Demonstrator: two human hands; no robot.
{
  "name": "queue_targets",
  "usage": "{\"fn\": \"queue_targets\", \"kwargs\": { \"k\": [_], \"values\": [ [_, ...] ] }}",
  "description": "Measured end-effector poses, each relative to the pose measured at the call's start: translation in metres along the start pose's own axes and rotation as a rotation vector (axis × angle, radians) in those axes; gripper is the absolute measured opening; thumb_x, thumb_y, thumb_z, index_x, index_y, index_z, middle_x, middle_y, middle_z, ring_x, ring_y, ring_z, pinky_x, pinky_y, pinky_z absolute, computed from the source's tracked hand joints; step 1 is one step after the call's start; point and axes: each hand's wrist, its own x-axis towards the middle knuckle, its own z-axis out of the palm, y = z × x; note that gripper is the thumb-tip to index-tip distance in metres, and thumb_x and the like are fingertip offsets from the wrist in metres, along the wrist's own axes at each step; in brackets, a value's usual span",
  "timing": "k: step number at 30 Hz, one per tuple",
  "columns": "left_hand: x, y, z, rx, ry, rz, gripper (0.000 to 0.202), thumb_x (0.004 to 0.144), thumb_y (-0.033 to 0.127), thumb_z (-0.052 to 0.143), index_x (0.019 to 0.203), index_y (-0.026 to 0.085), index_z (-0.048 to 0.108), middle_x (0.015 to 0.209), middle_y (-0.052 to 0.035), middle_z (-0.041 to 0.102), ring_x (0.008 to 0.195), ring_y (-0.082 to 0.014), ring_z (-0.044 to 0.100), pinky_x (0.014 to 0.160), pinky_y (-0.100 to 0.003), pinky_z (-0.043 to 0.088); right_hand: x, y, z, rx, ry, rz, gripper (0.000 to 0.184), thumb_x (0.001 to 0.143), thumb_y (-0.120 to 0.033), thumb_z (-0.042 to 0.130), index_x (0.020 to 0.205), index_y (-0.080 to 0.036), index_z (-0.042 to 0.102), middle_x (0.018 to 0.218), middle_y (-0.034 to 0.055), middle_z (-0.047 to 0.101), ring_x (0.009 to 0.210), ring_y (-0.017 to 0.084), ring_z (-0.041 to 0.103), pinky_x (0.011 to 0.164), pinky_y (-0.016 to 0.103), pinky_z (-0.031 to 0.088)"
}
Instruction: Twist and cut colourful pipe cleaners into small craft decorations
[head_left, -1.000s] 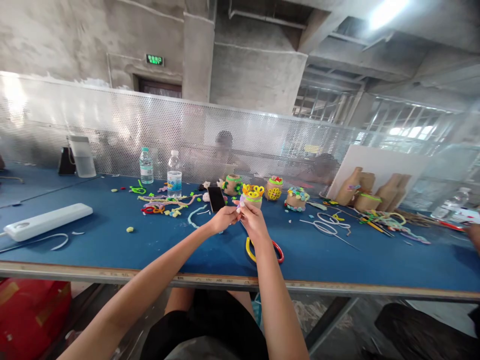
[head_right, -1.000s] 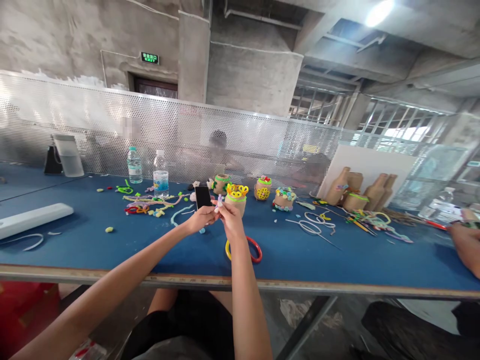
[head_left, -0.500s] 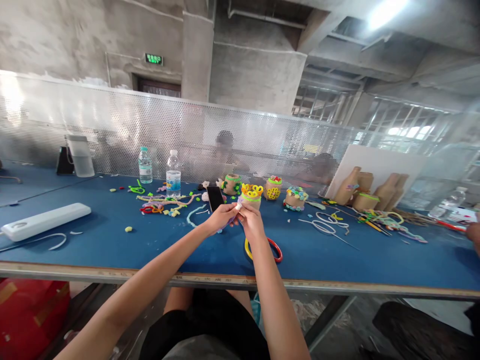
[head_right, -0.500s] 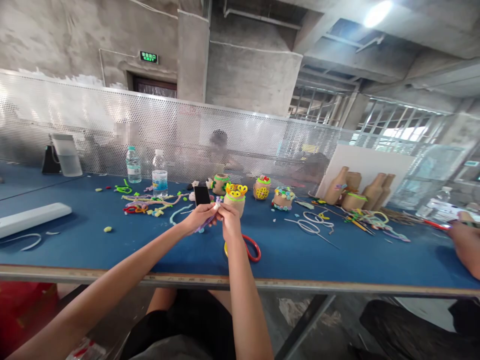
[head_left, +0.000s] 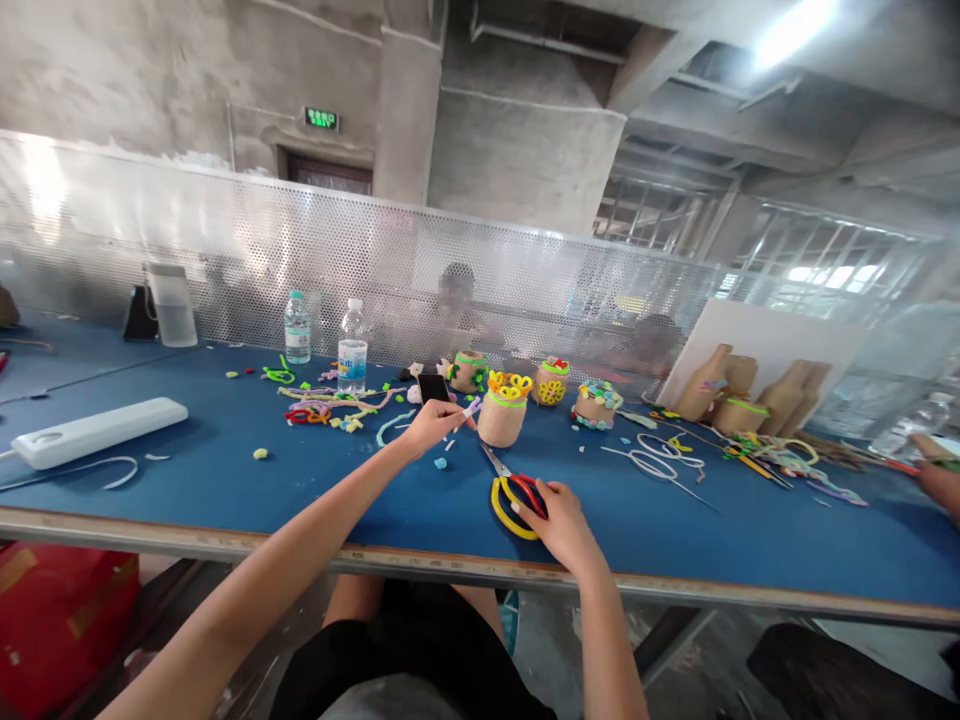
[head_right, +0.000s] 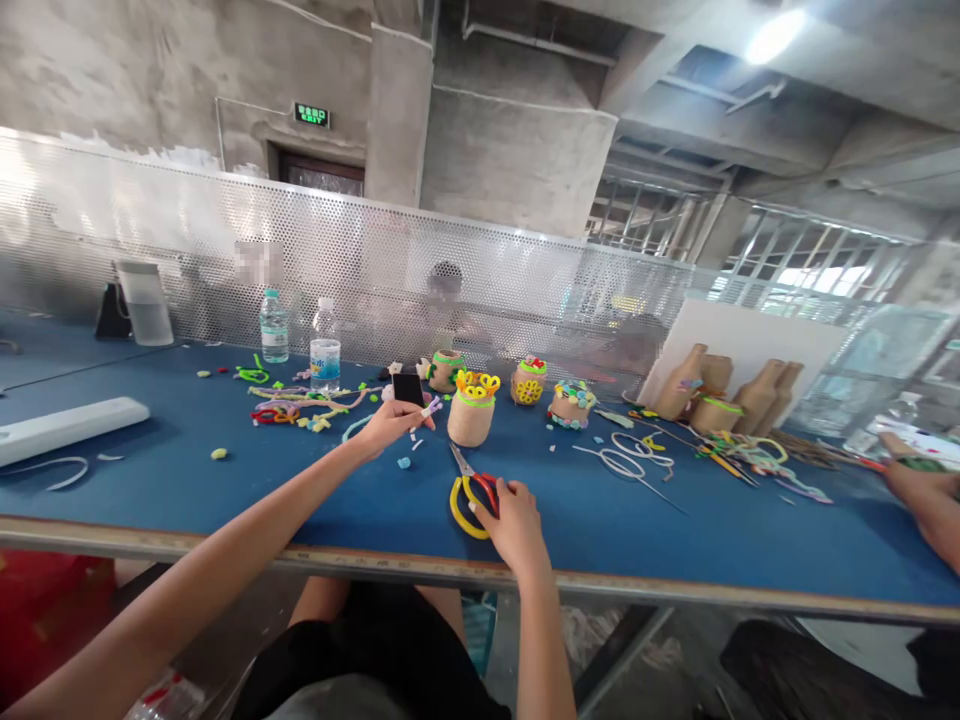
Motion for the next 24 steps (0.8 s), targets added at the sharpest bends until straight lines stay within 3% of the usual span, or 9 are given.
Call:
{"fn": "queue_targets", "kwargs": {
  "k": [3,9,12,15,21,24],
  "values": [
    [0.0,0.001,-0.002,-0.008,-0.003,-0.021,0.041,0.071,0.043,0.057,0.079,0.006,0.072,0.047,0.0055,0.032,0.046,-0.0062,0.024,0.047,-0.023,0.014,-0.013,-0.007,-0.006,-0.118,-0.162,0.029,0.038,0.084,-0.029,0.051,0.117,-0.012,0.061,0.122,0.0187,0.053,0.111,0.03,0.052,0.09,0.033,0.042],
    [0.0,-0.002,-0.005,-0.022,0.034,-0.055,0.051,0.072,0.049,0.055,0.087,0.003,0.072,0.042,0.0074,0.027,0.044,-0.0058,0.021,0.046,-0.024,0.012,-0.002,-0.046,-0.025,-0.373,-0.315,0.072,0.027,0.079,-0.025,0.056,0.101,-0.011,0.065,0.107,0.0214,0.057,0.102,0.036,0.053,0.072,0.041,0.044],
    [0.0,-0.003,-0.007,-0.025,0.039,-0.05,0.049,0.071,0.047,0.054,0.084,0.002,0.072,0.041,0.0075,0.027,0.042,-0.0055,0.02,0.045,-0.024,0.011,0.007,-0.049,-0.032,-0.383,-0.386,0.086,0.028,0.072,-0.024,0.061,0.097,-0.011,0.065,0.1,0.019,0.063,0.104,0.036,0.053,0.072,0.04,0.042],
    [0.0,-0.001,-0.009,-0.035,0.014,-0.029,0.046,0.071,0.045,0.054,0.08,0.003,0.072,0.04,0.0074,0.028,0.042,-0.0055,0.021,0.045,-0.024,0.011,0.011,-0.045,-0.038,-0.316,-0.467,0.062,0.025,0.072,-0.026,0.059,0.091,-0.011,0.065,0.09,0.0169,0.067,0.089,0.031,0.062,0.063,0.032,0.04],
    [-0.002,0.007,-0.015,-0.067,-0.019,0.031,0.04,0.072,0.042,0.055,0.076,0.006,0.072,0.04,0.0072,0.03,0.042,-0.0054,0.022,0.044,-0.023,0.013,-0.012,-0.035,-0.038,-0.316,-0.334,0.026,0.021,0.068,-0.012,0.055,0.087,-0.007,0.063,0.087,0.0169,0.066,0.084,0.029,0.063,0.062,0.029,0.037],
    [-0.002,0.01,-0.018,-0.085,-0.024,0.053,0.04,0.072,0.043,0.057,0.077,0.006,0.072,0.041,0.0073,0.029,0.042,-0.0055,0.022,0.044,-0.023,0.014,-0.024,-0.025,-0.035,0.028,-0.327,0.073,0.029,0.072,-0.016,0.052,0.099,-0.009,0.061,0.079,0.0107,0.065,0.075,0.025,0.062,0.06,0.028,0.038]
  ]
}}
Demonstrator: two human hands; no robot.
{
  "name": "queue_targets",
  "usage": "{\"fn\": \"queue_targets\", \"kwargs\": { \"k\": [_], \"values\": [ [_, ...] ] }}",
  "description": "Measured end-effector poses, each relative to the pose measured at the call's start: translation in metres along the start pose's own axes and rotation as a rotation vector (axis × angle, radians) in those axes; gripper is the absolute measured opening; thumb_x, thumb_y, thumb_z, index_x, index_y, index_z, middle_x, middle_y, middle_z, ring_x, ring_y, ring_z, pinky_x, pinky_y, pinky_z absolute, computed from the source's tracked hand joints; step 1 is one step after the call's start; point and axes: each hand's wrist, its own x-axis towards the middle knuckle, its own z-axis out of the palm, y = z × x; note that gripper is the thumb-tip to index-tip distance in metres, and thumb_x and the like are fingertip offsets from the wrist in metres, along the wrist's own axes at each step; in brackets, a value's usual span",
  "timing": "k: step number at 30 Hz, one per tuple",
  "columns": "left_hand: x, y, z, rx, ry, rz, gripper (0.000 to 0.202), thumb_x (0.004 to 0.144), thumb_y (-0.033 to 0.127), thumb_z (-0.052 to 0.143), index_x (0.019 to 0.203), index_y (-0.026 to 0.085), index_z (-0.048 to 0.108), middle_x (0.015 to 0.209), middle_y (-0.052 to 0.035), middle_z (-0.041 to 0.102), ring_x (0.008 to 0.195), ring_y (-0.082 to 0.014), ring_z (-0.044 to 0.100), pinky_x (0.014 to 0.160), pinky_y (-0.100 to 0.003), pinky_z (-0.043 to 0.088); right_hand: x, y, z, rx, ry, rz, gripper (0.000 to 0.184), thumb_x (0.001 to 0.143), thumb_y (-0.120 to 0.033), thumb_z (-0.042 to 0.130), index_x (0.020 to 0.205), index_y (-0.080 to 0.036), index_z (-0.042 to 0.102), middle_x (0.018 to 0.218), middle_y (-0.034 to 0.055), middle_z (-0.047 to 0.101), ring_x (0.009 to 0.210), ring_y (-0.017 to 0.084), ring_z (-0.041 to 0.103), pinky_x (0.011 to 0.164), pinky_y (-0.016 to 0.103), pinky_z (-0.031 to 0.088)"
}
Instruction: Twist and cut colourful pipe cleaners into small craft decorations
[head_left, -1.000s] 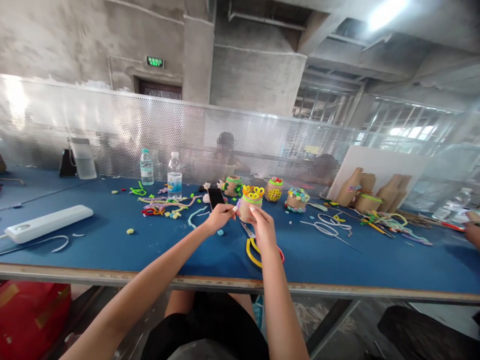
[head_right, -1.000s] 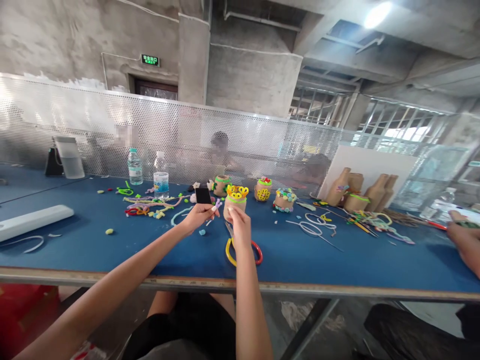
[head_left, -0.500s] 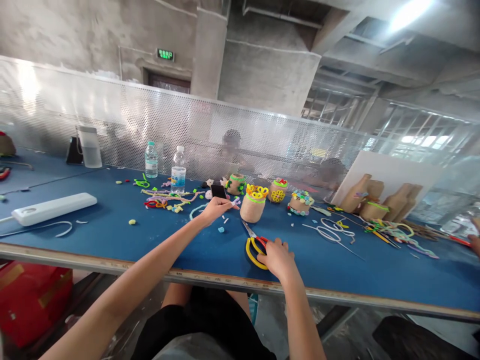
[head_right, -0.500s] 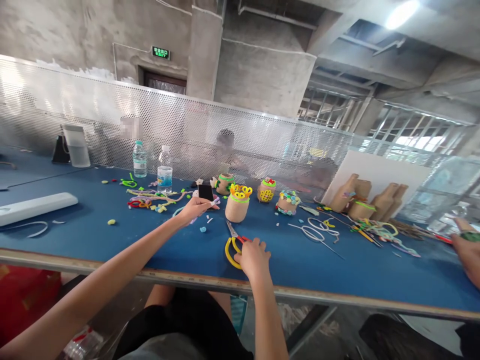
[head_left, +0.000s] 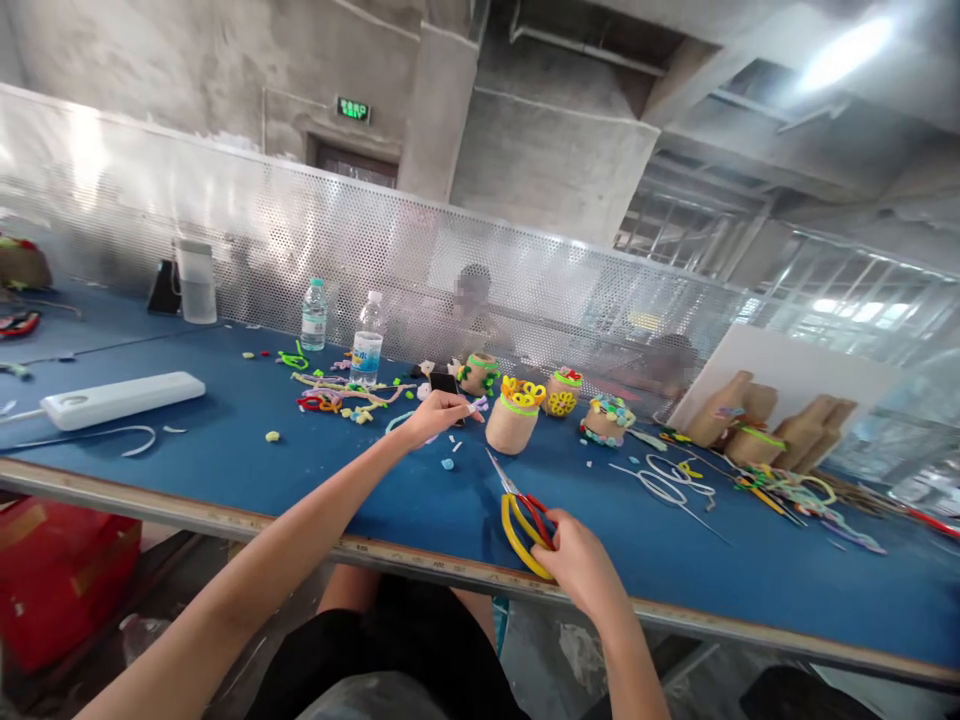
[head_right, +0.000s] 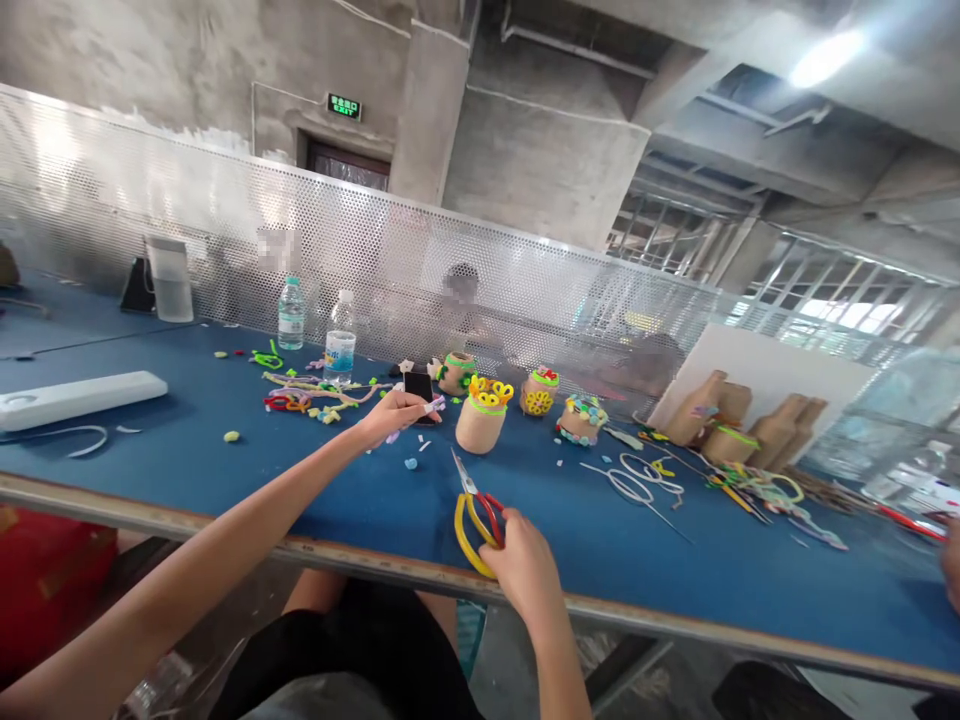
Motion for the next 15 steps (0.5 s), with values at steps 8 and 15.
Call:
{"fn": "queue_targets", "kwargs": {
  "k": [8,15],
  "values": [
    [0.001,0.002,-0.009,-0.138,0.044,0.049,0.041,0.074,0.044,0.059,0.08,0.006,0.07,0.043,0.0087,0.026,0.041,-0.0046,0.017,0.043,-0.022,0.01,0.001,-0.012,0.025,1.253,-0.262,-0.26,0.03,0.07,-0.034,0.066,0.095,-0.019,0.057,0.088,0.0042,0.062,0.074,0.018,0.06,0.068,0.03,0.045],
    [0.001,0.006,-0.011,-0.167,0.03,0.09,0.036,0.073,0.042,0.061,0.078,0.007,0.069,0.044,0.0077,0.029,0.041,-0.0041,0.02,0.042,-0.021,0.012,0.022,-0.042,0.051,1.413,0.091,-0.423,0.019,0.072,-0.022,0.059,0.082,-0.022,0.043,0.079,-0.0034,0.059,0.041,0.005,0.043,0.042,0.02,0.034]
  ]
}}
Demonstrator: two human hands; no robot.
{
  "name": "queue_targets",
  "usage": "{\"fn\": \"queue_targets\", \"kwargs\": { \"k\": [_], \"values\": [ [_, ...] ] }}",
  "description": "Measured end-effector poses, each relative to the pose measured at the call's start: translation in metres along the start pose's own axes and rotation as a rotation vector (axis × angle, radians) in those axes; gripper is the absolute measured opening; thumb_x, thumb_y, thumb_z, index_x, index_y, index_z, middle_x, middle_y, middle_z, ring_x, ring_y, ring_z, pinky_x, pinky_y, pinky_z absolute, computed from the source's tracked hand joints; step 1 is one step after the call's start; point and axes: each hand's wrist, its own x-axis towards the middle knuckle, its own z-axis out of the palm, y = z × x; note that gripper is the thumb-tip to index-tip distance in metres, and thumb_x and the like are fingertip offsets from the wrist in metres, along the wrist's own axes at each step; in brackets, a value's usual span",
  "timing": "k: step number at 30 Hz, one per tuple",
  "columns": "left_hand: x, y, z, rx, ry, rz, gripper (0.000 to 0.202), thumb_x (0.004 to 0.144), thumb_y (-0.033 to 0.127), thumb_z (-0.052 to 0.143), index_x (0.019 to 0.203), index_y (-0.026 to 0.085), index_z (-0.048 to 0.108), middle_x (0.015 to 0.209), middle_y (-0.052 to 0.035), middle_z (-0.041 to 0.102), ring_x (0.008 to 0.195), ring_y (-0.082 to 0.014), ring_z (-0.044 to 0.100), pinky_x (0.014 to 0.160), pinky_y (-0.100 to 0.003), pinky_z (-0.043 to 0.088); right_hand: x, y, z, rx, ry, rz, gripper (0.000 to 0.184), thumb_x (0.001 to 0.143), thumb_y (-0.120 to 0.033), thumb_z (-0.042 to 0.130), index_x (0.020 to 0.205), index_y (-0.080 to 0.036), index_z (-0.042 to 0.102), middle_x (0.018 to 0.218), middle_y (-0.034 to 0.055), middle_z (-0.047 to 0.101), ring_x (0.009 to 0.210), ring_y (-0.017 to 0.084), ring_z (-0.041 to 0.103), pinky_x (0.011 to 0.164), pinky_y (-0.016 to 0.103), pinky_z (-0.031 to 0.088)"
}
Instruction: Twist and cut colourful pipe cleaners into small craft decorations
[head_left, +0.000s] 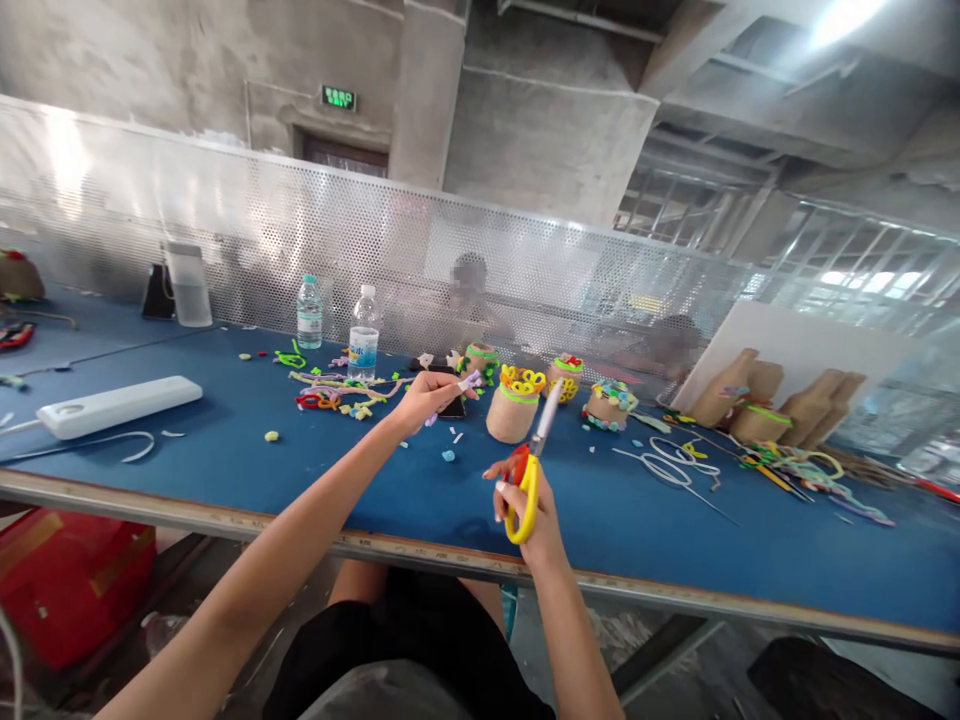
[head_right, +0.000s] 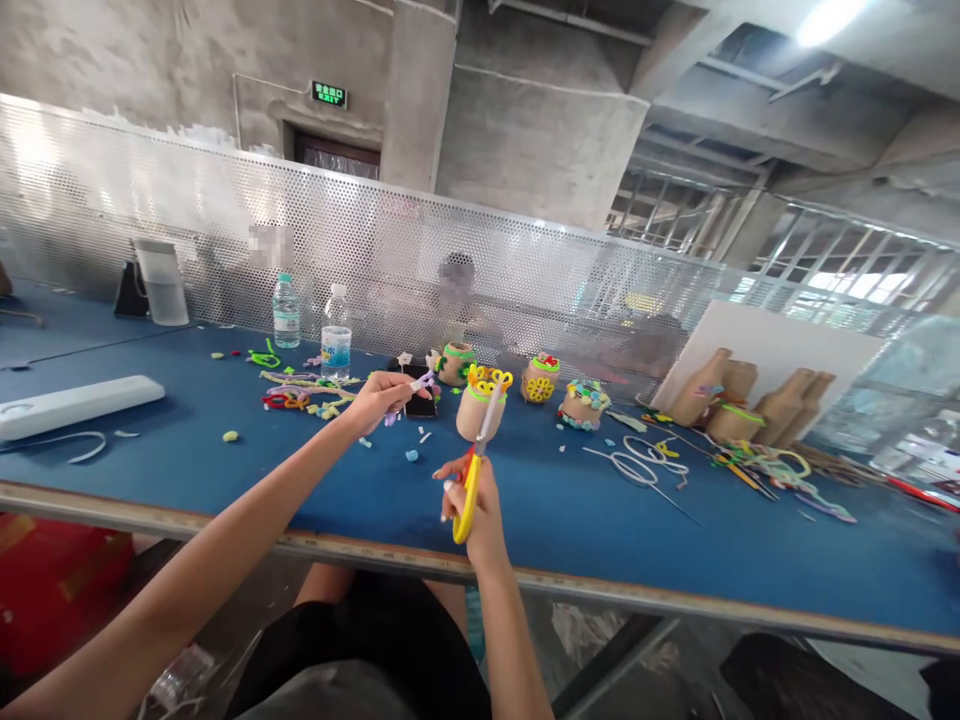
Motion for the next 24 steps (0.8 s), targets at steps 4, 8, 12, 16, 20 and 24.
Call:
{"fn": "queue_targets", "kwargs": {
  "k": [4,8,12,16,20,24],
  "values": [
    [-0.001,-0.001,0.001,0.029,0.021,0.043,0.038,0.077,0.043,0.059,0.081,0.007,0.07,0.044,0.0077,0.027,0.042,-0.0044,0.019,0.042,-0.021,0.011,0.009,0.009,0.003,-0.102,-0.013,0.051,0.027,0.077,-0.041,0.06,0.08,-0.022,0.04,0.067,-0.0053,0.053,0.041,0.005,0.036,0.039,0.019,0.03],
    [-0.001,-0.001,0.004,0.076,0.036,0.071,0.042,0.077,0.047,0.058,0.082,0.008,0.071,0.044,0.0079,0.025,0.042,-0.0047,0.018,0.043,-0.022,0.009,0.012,0.017,0.006,-0.266,-0.038,0.093,0.032,0.073,-0.044,0.064,0.083,-0.022,0.043,0.068,-0.0016,0.056,0.047,0.009,0.045,0.041,0.022,0.038],
    [-0.001,0.003,0.007,0.102,0.031,0.096,0.042,0.077,0.048,0.058,0.082,0.008,0.071,0.044,0.0069,0.03,0.043,-0.0051,0.02,0.044,-0.022,0.012,0.011,0.02,0.007,-0.307,-0.063,0.104,0.03,0.073,-0.04,0.066,0.088,-0.022,0.048,0.071,0.0,0.059,0.054,0.012,0.053,0.05,0.028,0.048],
    [-0.004,0.008,0.008,0.122,-0.022,0.069,0.044,0.076,0.049,0.059,0.081,0.007,0.071,0.043,0.0071,0.03,0.043,-0.0052,0.02,0.044,-0.022,0.013,0.011,0.017,0.005,-0.323,-0.08,0.112,0.024,0.075,-0.042,0.062,0.087,-0.025,0.05,0.071,-0.0009,0.06,0.057,0.013,0.057,0.052,0.028,0.049],
    [-0.005,0.009,0.007,0.1,-0.036,0.057,0.046,0.075,0.049,0.059,0.083,0.005,0.07,0.044,0.0076,0.028,0.043,-0.0049,0.019,0.043,-0.022,0.011,0.01,0.014,0.002,-0.326,-0.097,0.106,0.02,0.079,-0.046,0.055,0.087,-0.028,0.051,0.073,-0.0007,0.061,0.066,0.015,0.06,0.057,0.027,0.049],
    [-0.003,0.007,0.006,0.026,0.038,0.077,0.04,0.075,0.045,0.06,0.081,0.007,0.069,0.044,0.0077,0.028,0.042,-0.0043,0.019,0.043,-0.022,0.01,0.011,0.016,0.002,-0.333,-0.089,0.107,0.031,0.076,-0.046,0.059,0.092,-0.022,0.049,0.073,0.0009,0.059,0.067,0.016,0.058,0.055,0.028,0.051]
  ]
}}
